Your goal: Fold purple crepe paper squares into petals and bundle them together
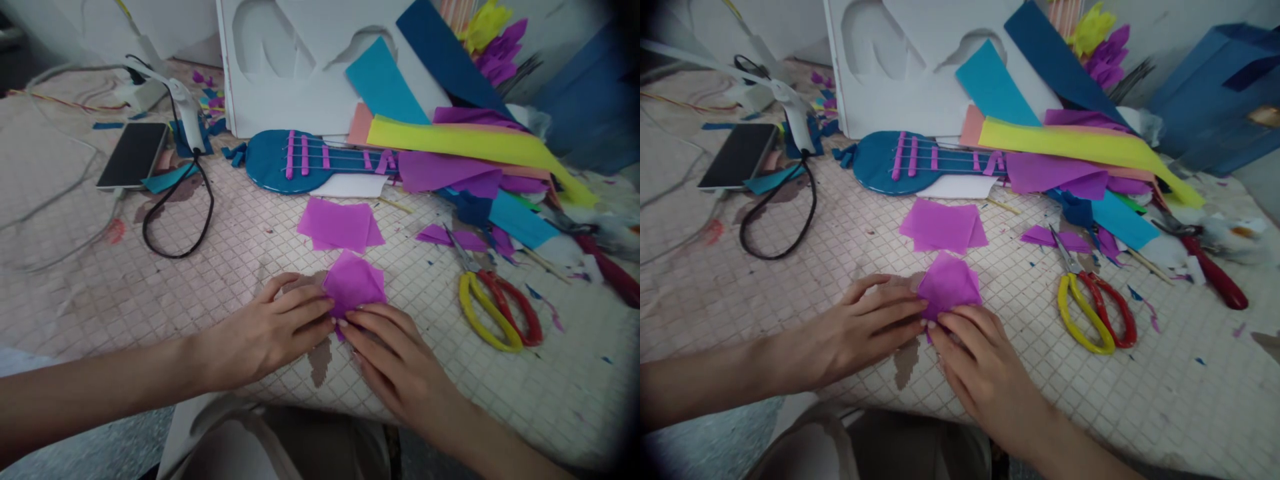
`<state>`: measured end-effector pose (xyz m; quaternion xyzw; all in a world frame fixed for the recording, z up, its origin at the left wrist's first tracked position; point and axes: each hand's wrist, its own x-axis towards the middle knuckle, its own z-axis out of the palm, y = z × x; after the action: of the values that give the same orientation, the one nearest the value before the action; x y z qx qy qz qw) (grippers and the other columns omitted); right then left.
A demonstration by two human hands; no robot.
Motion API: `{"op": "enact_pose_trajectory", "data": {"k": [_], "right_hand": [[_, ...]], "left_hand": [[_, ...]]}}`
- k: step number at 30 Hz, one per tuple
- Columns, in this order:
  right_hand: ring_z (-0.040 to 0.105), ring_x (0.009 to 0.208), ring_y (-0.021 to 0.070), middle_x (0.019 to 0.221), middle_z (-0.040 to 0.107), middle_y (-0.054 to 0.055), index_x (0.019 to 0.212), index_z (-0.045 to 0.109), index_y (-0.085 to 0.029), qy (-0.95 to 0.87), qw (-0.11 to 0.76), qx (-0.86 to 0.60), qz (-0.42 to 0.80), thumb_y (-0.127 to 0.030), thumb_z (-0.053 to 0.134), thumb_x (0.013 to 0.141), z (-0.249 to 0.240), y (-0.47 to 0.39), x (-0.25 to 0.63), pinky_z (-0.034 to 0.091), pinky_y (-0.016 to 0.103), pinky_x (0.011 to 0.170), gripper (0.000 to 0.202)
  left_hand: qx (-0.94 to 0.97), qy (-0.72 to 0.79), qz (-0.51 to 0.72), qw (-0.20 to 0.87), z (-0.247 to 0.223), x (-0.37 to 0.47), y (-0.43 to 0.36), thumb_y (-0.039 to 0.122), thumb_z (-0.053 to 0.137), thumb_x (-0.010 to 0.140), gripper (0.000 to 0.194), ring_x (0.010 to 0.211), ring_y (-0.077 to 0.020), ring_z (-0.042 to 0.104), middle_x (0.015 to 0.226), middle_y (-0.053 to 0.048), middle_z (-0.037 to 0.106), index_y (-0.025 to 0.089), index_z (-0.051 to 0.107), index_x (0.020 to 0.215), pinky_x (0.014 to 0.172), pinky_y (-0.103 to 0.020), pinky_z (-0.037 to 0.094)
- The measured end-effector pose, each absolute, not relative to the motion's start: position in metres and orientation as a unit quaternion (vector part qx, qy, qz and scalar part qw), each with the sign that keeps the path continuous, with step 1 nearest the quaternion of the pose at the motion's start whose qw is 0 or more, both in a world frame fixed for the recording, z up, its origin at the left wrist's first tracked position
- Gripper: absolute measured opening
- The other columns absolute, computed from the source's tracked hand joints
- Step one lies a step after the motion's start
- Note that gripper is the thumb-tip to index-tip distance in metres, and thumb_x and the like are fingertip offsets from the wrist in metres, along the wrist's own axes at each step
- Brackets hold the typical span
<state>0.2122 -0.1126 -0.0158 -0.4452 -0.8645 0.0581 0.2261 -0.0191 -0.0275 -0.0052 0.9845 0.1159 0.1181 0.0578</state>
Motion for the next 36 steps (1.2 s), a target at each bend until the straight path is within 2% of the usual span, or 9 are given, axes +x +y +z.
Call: {"op": "enact_pose_trajectory", "data": {"k": [7, 14, 17, 25, 29, 32, 36], "right_hand": [[0.046, 0.118, 0.0265, 0.117, 0.060, 0.013, 0.114, 0.064, -0.014, -0.881, 0.190, -0.429, 0.058, -0.012, 0.051, 0.088, -0.010, -0.113, 0.217, 0.049, 0.045, 0.096, 0.029], [0.045, 0.123, 0.0268, 0.128, 0.054, 0.014, 0.125, 0.056, -0.017, -0.882, 0.192, -0.426, 0.066, -0.012, 0.051, 0.088, -0.015, -0.117, 0.226, 0.047, 0.048, 0.097, 0.038], [0.046, 0.123, 0.0269, 0.127, 0.054, 0.014, 0.128, 0.053, -0.015, -0.869, 0.222, -0.436, 0.073, -0.012, 0.052, 0.087, -0.018, -0.119, 0.229, 0.047, 0.049, 0.097, 0.041], [0.047, 0.118, 0.0259, 0.116, 0.060, 0.013, 0.112, 0.064, -0.014, -0.878, 0.210, -0.425, 0.066, -0.010, 0.052, 0.087, -0.013, -0.117, 0.224, 0.049, 0.046, 0.095, 0.028], [0.045, 0.120, 0.0268, 0.121, 0.056, 0.015, 0.114, 0.063, -0.013, -0.873, 0.211, -0.434, 0.074, -0.008, 0.054, 0.086, -0.015, -0.118, 0.225, 0.047, 0.047, 0.096, 0.030], [0.042, 0.123, 0.0279, 0.127, 0.051, 0.015, 0.120, 0.059, -0.013, -0.872, 0.209, -0.435, 0.081, -0.007, 0.054, 0.085, -0.018, -0.119, 0.228, 0.046, 0.048, 0.097, 0.036], [0.040, 0.125, 0.0285, 0.129, 0.048, 0.015, 0.123, 0.057, -0.014, -0.872, 0.203, -0.437, 0.087, -0.006, 0.053, 0.085, -0.020, -0.119, 0.229, 0.046, 0.049, 0.098, 0.039]], "left_hand": [[0.977, 0.139, 0.136, 0.092, -0.011, -0.017, -0.028, 0.021, 0.045, 0.096, 0.034, 0.128, -0.0240, 0.041, 0.128, -0.007, 0.058, 0.016, 0.049, 0.129, 0.110, -0.047, 0.025], [0.978, 0.132, 0.130, 0.099, -0.010, -0.018, -0.027, 0.019, 0.046, 0.094, 0.034, 0.128, -0.0250, 0.041, 0.127, -0.008, 0.058, 0.019, 0.051, 0.128, 0.109, -0.048, 0.025], [0.980, 0.123, 0.120, 0.098, -0.007, -0.018, -0.027, 0.015, 0.046, 0.092, 0.037, 0.127, -0.0268, 0.041, 0.128, -0.008, 0.056, 0.021, 0.051, 0.128, 0.107, -0.050, 0.027], [0.988, 0.110, 0.083, 0.071, -0.004, -0.020, -0.027, 0.017, 0.047, 0.090, 0.041, 0.134, -0.0347, 0.029, 0.135, -0.010, 0.049, 0.024, 0.049, 0.130, 0.106, -0.057, 0.024], [0.989, 0.105, 0.084, 0.067, -0.005, -0.024, -0.026, 0.026, 0.052, 0.090, 0.042, 0.133, -0.0365, 0.030, 0.138, -0.011, 0.046, 0.026, 0.048, 0.132, 0.105, -0.059, 0.024], [0.989, 0.098, 0.085, 0.075, -0.004, -0.027, -0.026, 0.025, 0.051, 0.091, 0.040, 0.134, -0.0364, 0.030, 0.140, -0.011, 0.045, 0.027, 0.049, 0.130, 0.105, -0.059, 0.024], [0.987, 0.108, 0.092, 0.079, -0.005, -0.024, -0.029, 0.029, 0.052, 0.092, 0.036, 0.135, -0.0351, 0.029, 0.139, -0.012, 0.046, 0.021, 0.051, 0.127, 0.106, -0.056, 0.027]]}}
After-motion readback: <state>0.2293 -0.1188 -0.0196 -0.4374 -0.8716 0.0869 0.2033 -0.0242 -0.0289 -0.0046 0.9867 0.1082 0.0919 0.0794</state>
